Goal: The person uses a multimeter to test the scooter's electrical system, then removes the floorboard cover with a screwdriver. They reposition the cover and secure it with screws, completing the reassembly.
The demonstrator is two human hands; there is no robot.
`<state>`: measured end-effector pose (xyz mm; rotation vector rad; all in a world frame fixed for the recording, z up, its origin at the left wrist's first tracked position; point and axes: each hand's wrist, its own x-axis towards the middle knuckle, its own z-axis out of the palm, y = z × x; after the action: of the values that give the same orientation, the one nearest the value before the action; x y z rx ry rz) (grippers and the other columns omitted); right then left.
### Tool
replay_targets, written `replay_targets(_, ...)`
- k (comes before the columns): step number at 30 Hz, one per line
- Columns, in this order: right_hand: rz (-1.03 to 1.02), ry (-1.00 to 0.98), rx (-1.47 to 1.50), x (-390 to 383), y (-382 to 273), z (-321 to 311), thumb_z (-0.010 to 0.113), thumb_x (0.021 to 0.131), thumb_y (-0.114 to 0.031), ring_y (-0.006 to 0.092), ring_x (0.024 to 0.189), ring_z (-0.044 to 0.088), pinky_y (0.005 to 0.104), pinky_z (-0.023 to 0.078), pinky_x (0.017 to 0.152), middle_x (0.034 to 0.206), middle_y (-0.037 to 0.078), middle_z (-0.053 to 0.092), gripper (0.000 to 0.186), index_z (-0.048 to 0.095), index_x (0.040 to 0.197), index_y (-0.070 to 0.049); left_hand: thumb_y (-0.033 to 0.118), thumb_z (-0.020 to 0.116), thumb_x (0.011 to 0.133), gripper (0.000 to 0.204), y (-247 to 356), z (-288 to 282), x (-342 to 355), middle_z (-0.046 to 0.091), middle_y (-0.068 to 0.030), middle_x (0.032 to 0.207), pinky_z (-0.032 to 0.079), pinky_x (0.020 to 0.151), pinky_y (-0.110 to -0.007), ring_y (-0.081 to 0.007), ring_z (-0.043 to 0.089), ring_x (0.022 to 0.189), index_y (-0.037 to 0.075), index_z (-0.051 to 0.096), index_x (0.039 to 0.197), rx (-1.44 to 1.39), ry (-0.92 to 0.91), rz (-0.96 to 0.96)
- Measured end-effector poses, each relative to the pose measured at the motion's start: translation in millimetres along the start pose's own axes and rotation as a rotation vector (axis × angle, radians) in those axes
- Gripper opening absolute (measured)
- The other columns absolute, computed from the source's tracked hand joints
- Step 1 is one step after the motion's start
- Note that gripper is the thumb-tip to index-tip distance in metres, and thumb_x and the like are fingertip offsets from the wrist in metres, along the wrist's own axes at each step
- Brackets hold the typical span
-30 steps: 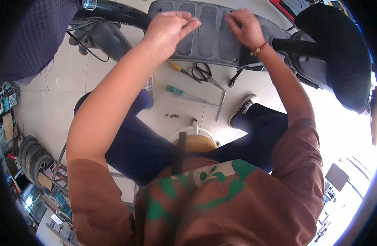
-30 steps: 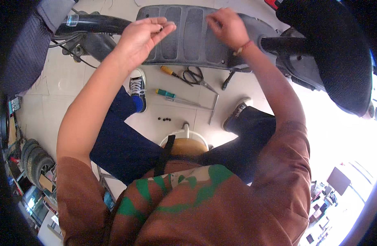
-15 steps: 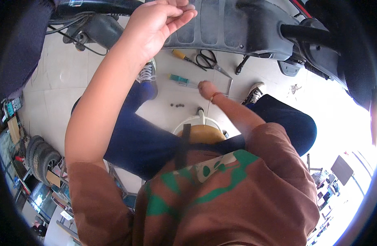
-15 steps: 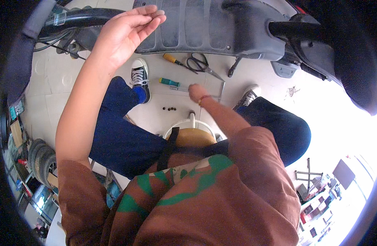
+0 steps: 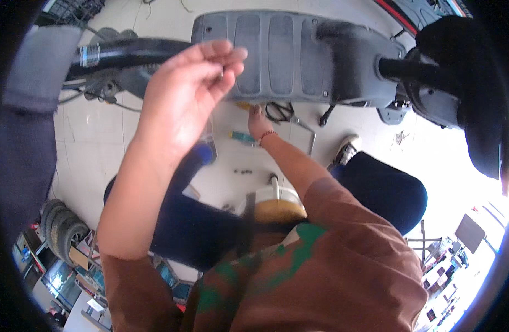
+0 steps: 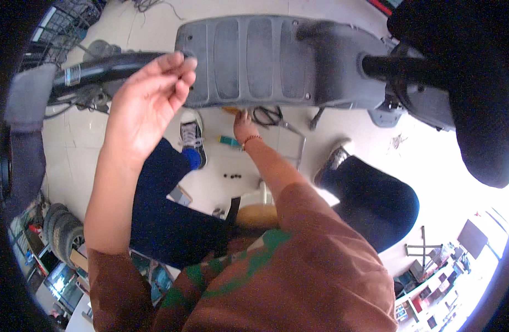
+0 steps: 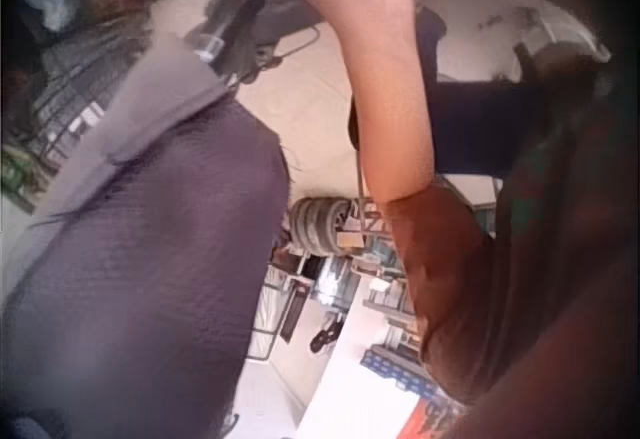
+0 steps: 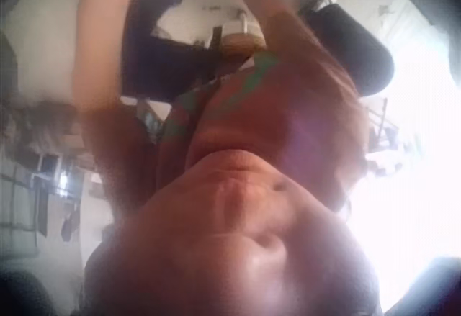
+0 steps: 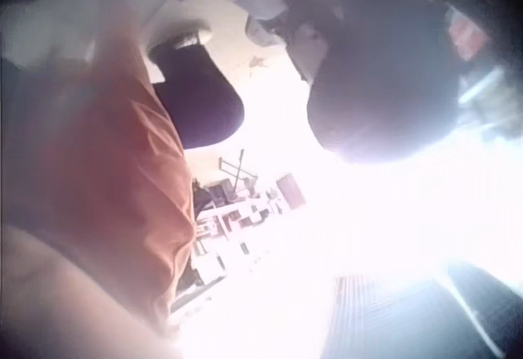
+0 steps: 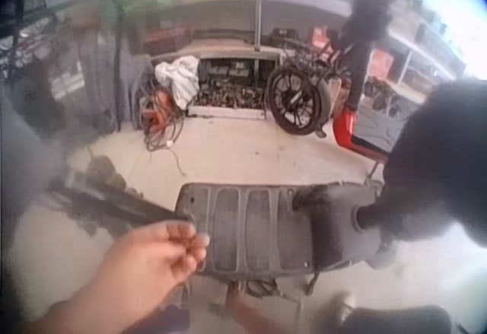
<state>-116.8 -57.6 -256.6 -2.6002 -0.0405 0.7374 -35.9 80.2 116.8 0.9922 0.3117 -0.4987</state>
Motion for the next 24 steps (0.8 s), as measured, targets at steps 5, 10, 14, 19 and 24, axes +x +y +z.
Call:
replay_targets(5, 0.048, -0.066, -0.029, 24.3, -0.2, 18.0, 0.038, 0.098, -0.013, 0.0356, 0.11, 0.063, 0.0438, 0.06, 0.078, 0.14, 0.028, 0.042, 0.044, 0.038, 0.14, 0.0, -0.008, 0.047, 0.089, 0.026, 1.5, 5.4, -2.2, 0.066, -0.0171, 0.11, 0.054, 0.085, -0.027, -0.0201, 0.063, 0.097, -0.004, 0.061, 0.111, -0.053, -0.003, -0.042)
replay_targets(10, -0.084, 0.01, -0.241, 42.5, 20.1, 23.1, 0.05, 0.091, -0.011, 0.0349, 0.096, 0.069, 0.0436, 0.059, 0.077, 0.126, 0.028, 0.057, 0.05, 0.042, 0.137, 0.008, -0.009, 0.045, 0.089, 0.028, 1.3, 14.7, -1.6, 0.063, -0.0206, 0.117, 0.054, 0.091, -0.03, -0.0243, 0.063, 0.105, -0.006, 0.059, 0.112, -0.06, 0.027, -0.067)
replay_targets(14, -0.141, -0.11, -0.081, 20.2, 10.2, -13.8, 0.062, 0.083, -0.02, 0.0342, 0.099, 0.068, 0.0411, 0.055, 0.083, 0.112, 0.024, 0.065, 0.043, 0.059, 0.12, 0.001, -0.007, 0.045, 0.091, 0.026, 2.8, 5.0, -2.4, 0.063, -0.0206, 0.118, 0.053, 0.093, -0.03, -0.0246, 0.063, 0.107, -0.006, 0.058, 0.114, -0.021, 0.092, -0.035)
replay_targets(19, -0.291, -0.408, 0.211, -18.5, 26.1, -64.3, 0.071, 0.075, -0.032, 0.034, 0.091, 0.067, 0.0417, 0.053, 0.081, 0.101, 0.022, 0.067, 0.047, 0.059, 0.106, 0.002, 0.0, 0.051, 0.094, 0.02, -0.4, -2.1, 8.4, 0.065, -0.0158, 0.112, 0.054, 0.081, -0.024, -0.0161, 0.062, 0.093, -0.004, 0.059, 0.112, 0.028, 0.091, -0.008)
replay_targets(24, -0.173, -0.637, 0.922, -84.5, 26.1, -166.6, 0.062, 0.084, -0.003, 0.0169, 0.079, 0.067, 0.0292, 0.056, 0.07, 0.101, 0.015, 0.066, 0.021, 0.053, 0.103, -0.002, 0.003, 0.054, 0.093, 0.019, -10.1, 9.6, 11.2, 0.067, -0.0116, 0.102, 0.05, 0.071, -0.02, -0.0092, 0.057, 0.079, -0.002, 0.061, 0.11, 0.137, 0.091, -0.014)
